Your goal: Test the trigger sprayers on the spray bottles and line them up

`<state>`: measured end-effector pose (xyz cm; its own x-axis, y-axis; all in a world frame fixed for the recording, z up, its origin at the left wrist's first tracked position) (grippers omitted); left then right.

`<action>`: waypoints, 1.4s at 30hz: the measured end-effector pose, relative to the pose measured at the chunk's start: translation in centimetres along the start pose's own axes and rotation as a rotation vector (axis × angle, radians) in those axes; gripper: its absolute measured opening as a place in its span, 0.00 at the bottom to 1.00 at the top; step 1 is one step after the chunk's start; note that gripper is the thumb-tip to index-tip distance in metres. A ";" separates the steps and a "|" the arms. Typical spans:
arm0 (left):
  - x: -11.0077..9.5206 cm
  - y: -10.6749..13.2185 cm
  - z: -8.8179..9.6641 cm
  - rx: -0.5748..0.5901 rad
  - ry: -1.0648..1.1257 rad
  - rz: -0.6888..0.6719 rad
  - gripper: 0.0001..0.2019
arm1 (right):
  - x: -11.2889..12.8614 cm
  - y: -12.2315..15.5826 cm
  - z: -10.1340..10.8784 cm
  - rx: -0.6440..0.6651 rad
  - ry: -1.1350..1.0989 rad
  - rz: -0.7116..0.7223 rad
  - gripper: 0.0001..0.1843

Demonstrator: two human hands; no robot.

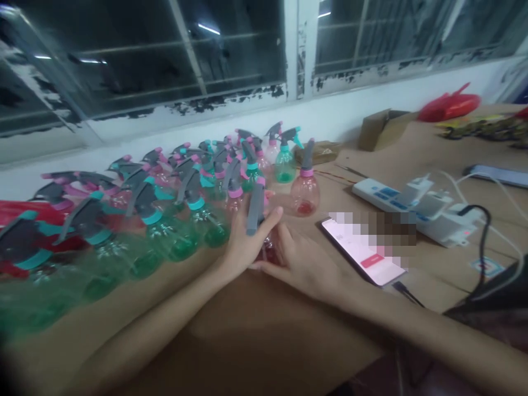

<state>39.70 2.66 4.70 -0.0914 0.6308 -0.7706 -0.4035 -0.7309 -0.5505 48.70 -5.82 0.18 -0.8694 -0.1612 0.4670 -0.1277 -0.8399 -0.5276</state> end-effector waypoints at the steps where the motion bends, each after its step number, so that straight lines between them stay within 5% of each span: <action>1: 0.0 -0.2 -0.4 0.013 0.011 0.004 0.20 | -0.5 -0.2 0.3 -0.020 0.023 0.041 0.30; 6: 1.3 1.0 -0.5 0.083 0.057 -0.033 0.34 | -2.9 -1.7 1.3 -0.120 0.185 0.139 0.27; 10: 3.2 4.3 1.3 0.195 -0.273 -0.163 0.29 | -4.2 -3.7 1.4 -0.118 0.269 0.088 0.29; 17: 5.4 7.3 4.4 0.414 -0.495 -0.194 0.21 | -4.8 -6.6 0.7 -0.077 0.409 -0.040 0.35; 23: 6.4 8.1 4.5 0.581 -0.645 -0.246 0.30 | -4.2 -8.0 0.9 -0.042 0.457 -0.077 0.29; 42: 6.4 8.2 4.5 0.626 -0.712 -0.266 0.31 | -3.3 -8.1 0.7 -0.096 0.494 -0.148 0.33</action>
Point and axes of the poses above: each hand's wrist, its own y-axis away from the middle knuckle, its own z-axis out of the back of the hand, x = y × z, the point moved 2 cm from there along -y, towards the middle knuckle, and after that the axes turned 10 degrees about -x, right-handed, at the moved point
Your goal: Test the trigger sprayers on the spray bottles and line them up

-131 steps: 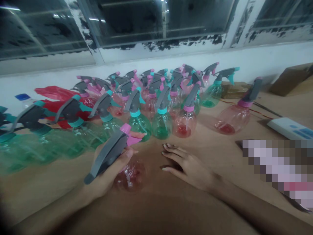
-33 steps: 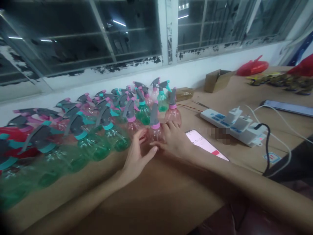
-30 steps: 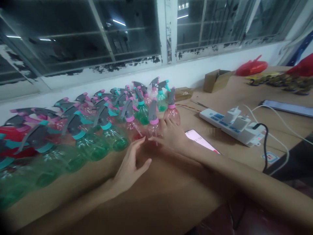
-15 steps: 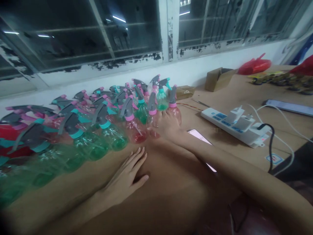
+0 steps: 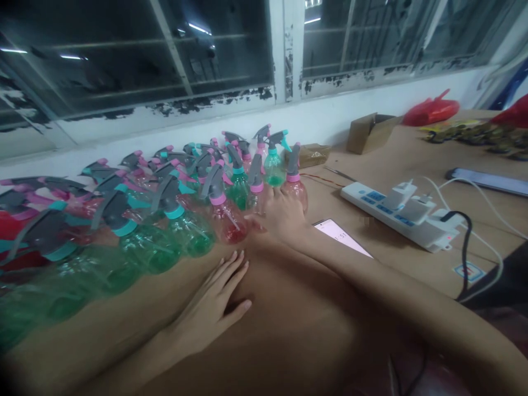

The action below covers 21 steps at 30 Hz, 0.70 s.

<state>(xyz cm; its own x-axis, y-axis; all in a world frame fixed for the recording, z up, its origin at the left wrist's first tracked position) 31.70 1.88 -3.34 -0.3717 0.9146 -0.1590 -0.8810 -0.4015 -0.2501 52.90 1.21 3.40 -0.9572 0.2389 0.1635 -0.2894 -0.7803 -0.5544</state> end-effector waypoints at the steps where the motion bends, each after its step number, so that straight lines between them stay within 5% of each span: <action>1: 0.0 0.0 -0.1 0.001 -0.006 -0.004 0.31 | -0.2 0.2 0.3 -0.017 -0.013 0.002 0.32; 9: 0.2 0.0 0.1 0.032 -0.028 0.032 0.30 | -5.7 1.0 2.5 -0.129 -0.255 -0.140 0.15; 15: 0.5 -0.1 0.0 0.012 -0.084 0.012 0.29 | -10.1 -0.5 0.4 -0.218 -0.301 -0.261 0.25; 21: 0.6 -0.2 0.2 -0.035 -0.125 -0.010 0.28 | -9.9 -1.9 -2.5 -0.144 -0.422 -0.216 0.36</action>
Point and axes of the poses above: each hand's wrist, its own y-axis away from the middle knuckle, its own z-axis out of the back of the hand, x = y × z, the point moved 2 cm from there along -y, towards the middle knuckle, and after that the axes turned 10 degrees about -x, right-handed, at the moved point
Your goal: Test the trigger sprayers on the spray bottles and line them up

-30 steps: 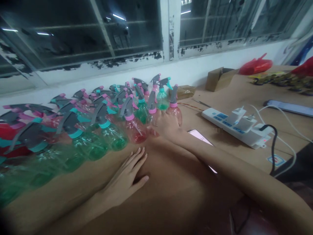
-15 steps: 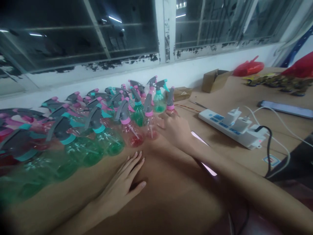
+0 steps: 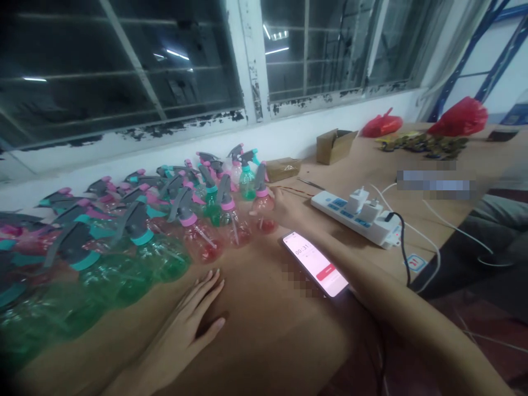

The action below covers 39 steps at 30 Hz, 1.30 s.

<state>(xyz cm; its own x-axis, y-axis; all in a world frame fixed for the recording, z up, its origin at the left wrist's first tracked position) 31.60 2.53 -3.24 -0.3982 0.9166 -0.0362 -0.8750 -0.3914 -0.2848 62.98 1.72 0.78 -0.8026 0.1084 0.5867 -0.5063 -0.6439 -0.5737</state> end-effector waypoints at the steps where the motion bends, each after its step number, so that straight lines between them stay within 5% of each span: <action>1: 0.0 0.0 0.0 -0.008 -0.005 -0.005 0.28 | 0.1 0.0 -0.3 0.017 -0.011 -0.002 0.35; 6: -0.3 -0.3 0.4 -0.041 0.031 0.001 0.27 | 0.6 0.3 -0.4 0.044 -0.016 -0.034 0.29; 10: -0.4 -0.5 1.6 -0.049 0.135 0.100 0.23 | 1.6 1.8 2.1 0.039 -0.011 -0.013 0.30; 15: 0.0 -1.0 4.0 -0.102 0.329 0.238 0.19 | 5.3 6.5 6.0 0.046 -0.024 0.070 0.32; 18: -0.1 -1.2 5.4 -0.109 0.448 0.267 0.25 | 8.5 9.9 6.2 0.191 -0.134 0.088 0.33; 26: 0.7 1.0 9.2 -0.028 0.657 0.240 0.46 | 14.5 15.0 1.6 0.420 -0.335 0.097 0.32; 32: 1.9 4.7 11.0 -0.179 0.636 0.300 0.40 | 19.0 16.5 -2.4 0.433 -0.421 0.236 0.34; 39: 3.4 8.1 12.2 -0.381 0.760 0.555 0.29 | 24.6 18.3 -6.3 0.416 -0.309 0.407 0.40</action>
<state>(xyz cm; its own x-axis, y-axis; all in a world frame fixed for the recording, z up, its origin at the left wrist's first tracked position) 19.82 1.52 6.05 -0.3250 0.4744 -0.8181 -0.4211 -0.8472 -0.3240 31.99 -2.64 1.09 -0.7454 -0.3879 0.5422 0.0324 -0.8334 -0.5517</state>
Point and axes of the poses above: each hand's wrist, its own y-axis away from the middle knuckle, its own z-axis out of the back of the hand, x = y × z, the point moved 2 cm from there along -y, towards the middle knuckle, and after that the axes turned 10 degrees about -x, right-handed, at the moved point
